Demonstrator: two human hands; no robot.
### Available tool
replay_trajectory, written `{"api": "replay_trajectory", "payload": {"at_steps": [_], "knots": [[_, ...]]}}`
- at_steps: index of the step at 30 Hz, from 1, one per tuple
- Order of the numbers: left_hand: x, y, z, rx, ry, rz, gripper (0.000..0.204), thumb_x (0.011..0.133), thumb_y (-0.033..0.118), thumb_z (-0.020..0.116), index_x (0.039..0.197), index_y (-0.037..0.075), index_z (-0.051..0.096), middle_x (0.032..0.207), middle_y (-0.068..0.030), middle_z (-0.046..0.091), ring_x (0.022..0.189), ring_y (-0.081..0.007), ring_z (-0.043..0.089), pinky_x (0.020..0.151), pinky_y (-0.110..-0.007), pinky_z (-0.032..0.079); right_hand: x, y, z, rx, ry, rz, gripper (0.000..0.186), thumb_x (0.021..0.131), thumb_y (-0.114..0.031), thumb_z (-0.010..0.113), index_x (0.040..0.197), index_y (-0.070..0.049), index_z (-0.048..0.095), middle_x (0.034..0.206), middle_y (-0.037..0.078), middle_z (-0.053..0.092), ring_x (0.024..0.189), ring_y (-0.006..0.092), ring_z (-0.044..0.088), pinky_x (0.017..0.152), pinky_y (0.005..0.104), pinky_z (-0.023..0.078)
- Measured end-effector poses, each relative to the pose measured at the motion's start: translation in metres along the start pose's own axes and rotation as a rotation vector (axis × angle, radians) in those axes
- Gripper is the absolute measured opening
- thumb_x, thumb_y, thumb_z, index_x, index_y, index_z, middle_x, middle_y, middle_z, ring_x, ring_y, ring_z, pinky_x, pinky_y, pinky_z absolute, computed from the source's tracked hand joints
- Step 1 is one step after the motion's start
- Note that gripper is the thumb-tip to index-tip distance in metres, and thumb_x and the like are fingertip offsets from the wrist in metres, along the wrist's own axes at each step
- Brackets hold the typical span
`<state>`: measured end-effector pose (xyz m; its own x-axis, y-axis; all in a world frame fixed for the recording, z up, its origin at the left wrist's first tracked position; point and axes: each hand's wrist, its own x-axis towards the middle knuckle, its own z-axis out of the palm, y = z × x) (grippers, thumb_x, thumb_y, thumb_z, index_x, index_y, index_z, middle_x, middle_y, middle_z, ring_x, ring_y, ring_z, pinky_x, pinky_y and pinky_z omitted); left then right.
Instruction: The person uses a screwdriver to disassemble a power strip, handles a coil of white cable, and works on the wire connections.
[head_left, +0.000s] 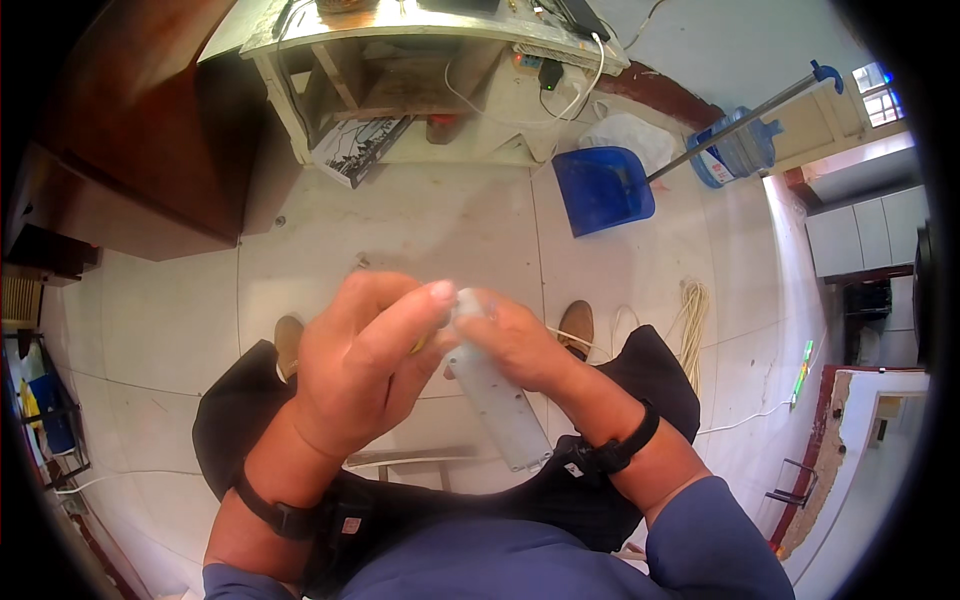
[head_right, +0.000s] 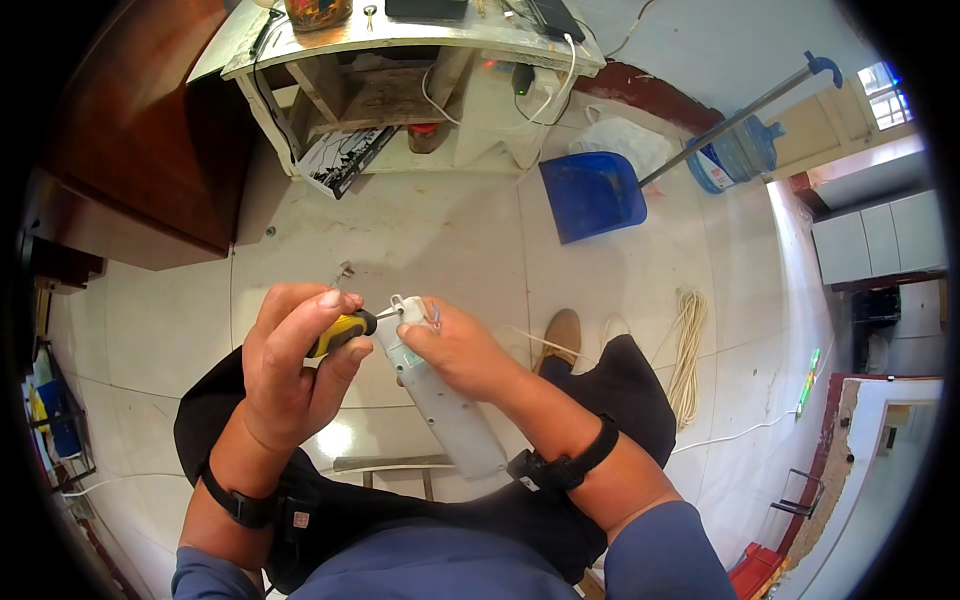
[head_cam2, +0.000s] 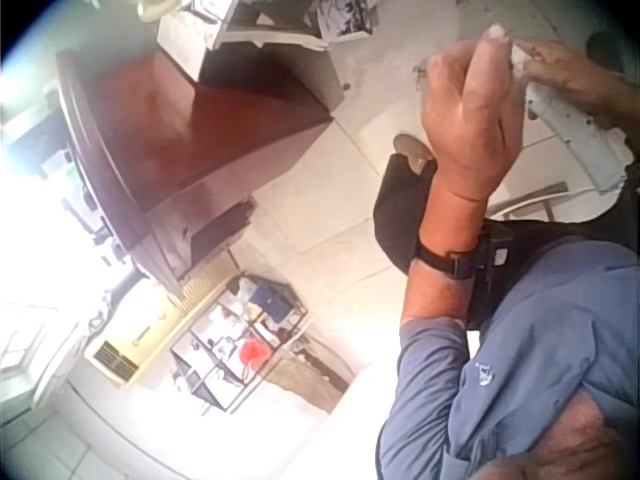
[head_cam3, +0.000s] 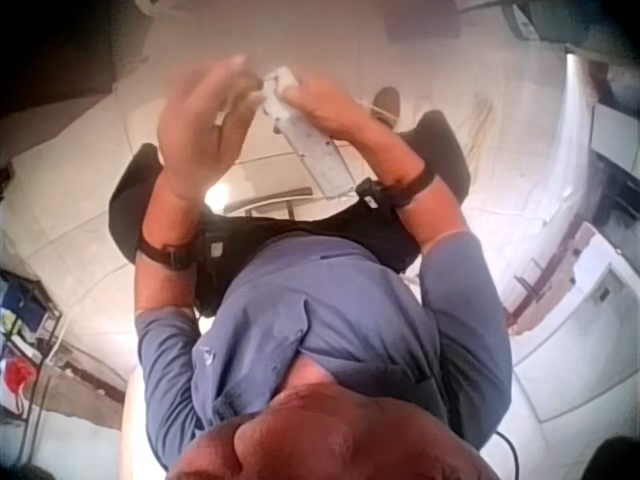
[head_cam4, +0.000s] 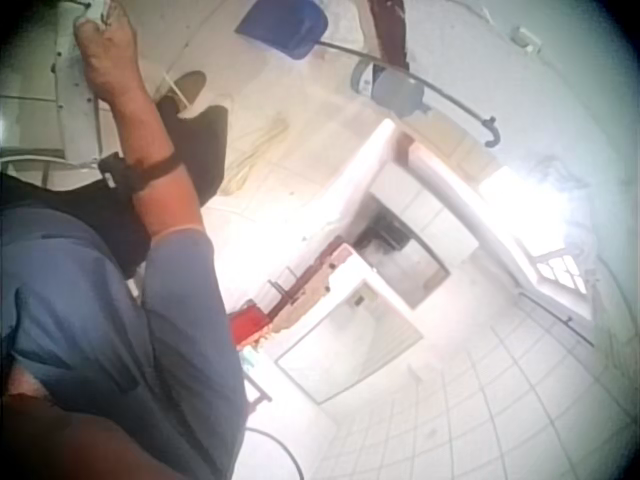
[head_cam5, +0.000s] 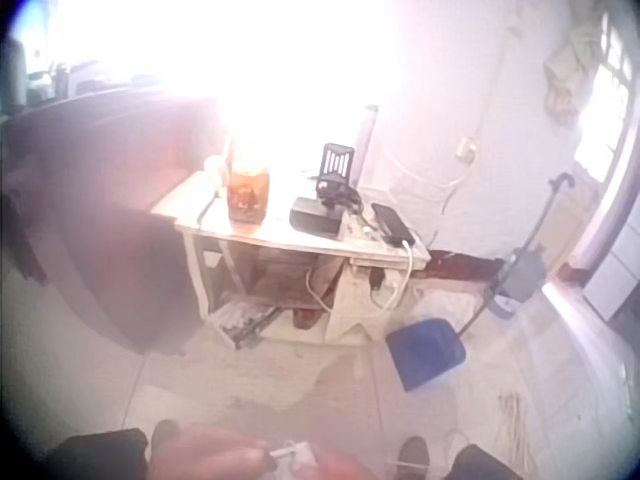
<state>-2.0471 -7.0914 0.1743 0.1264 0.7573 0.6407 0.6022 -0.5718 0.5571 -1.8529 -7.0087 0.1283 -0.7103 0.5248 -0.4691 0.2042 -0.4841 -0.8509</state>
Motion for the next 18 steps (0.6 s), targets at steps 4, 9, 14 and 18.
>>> {"api": "replay_trajectory", "payload": {"at_steps": [4,9,14,18], "knots": [[0.007,0.005,-0.002,-0.036,-0.009,-0.046,0.057,0.079,-0.013,0.062,0.132,-0.001,0.047,0.107,-0.0205,0.063,0.093,-0.0283,0.064,0.075,-0.036,0.056,-0.001,-0.002,0.001,-0.034,0.026,0.018,0.030,0.097,-0.026,0.053,0.114,-0.002,0.051,0.088,0.006,0.061,0.073,0.0153,0.066,0.066,0.0312,0.053],[0.008,0.002,-0.001,-0.052,0.010,-0.047,0.058,0.077,-0.013,0.063,0.133,-0.001,0.049,0.102,-0.0183,0.065,0.091,-0.0268,0.064,0.071,-0.034,0.055,0.001,-0.002,0.001,-0.032,0.010,0.017,0.026,0.097,-0.026,0.052,0.110,-0.003,0.052,0.087,0.006,0.061,0.073,0.0150,0.066,0.065,0.0313,0.052],[0.006,0.004,-0.005,0.081,-0.056,-0.106,0.057,0.077,-0.012,0.065,0.131,0.000,0.052,0.102,-0.0178,0.064,0.088,-0.0262,0.064,0.070,-0.032,0.055,0.001,-0.004,0.003,-0.056,0.038,0.041,0.025,0.097,-0.028,0.051,0.107,-0.005,0.052,0.086,0.005,0.060,0.072,0.0154,0.065,0.064,0.0315,0.052],[0.009,-0.005,0.006,-0.012,0.069,0.011,0.059,0.077,-0.004,0.074,0.132,0.003,0.054,0.093,-0.0132,0.063,0.076,-0.0225,0.060,0.063,-0.030,0.052,0.001,-0.002,0.001,-0.039,0.022,0.026,0.026,0.096,-0.028,0.051,0.107,-0.004,0.052,0.086,0.006,0.060,0.072,0.0158,0.066,0.063,0.0314,0.052]]}}
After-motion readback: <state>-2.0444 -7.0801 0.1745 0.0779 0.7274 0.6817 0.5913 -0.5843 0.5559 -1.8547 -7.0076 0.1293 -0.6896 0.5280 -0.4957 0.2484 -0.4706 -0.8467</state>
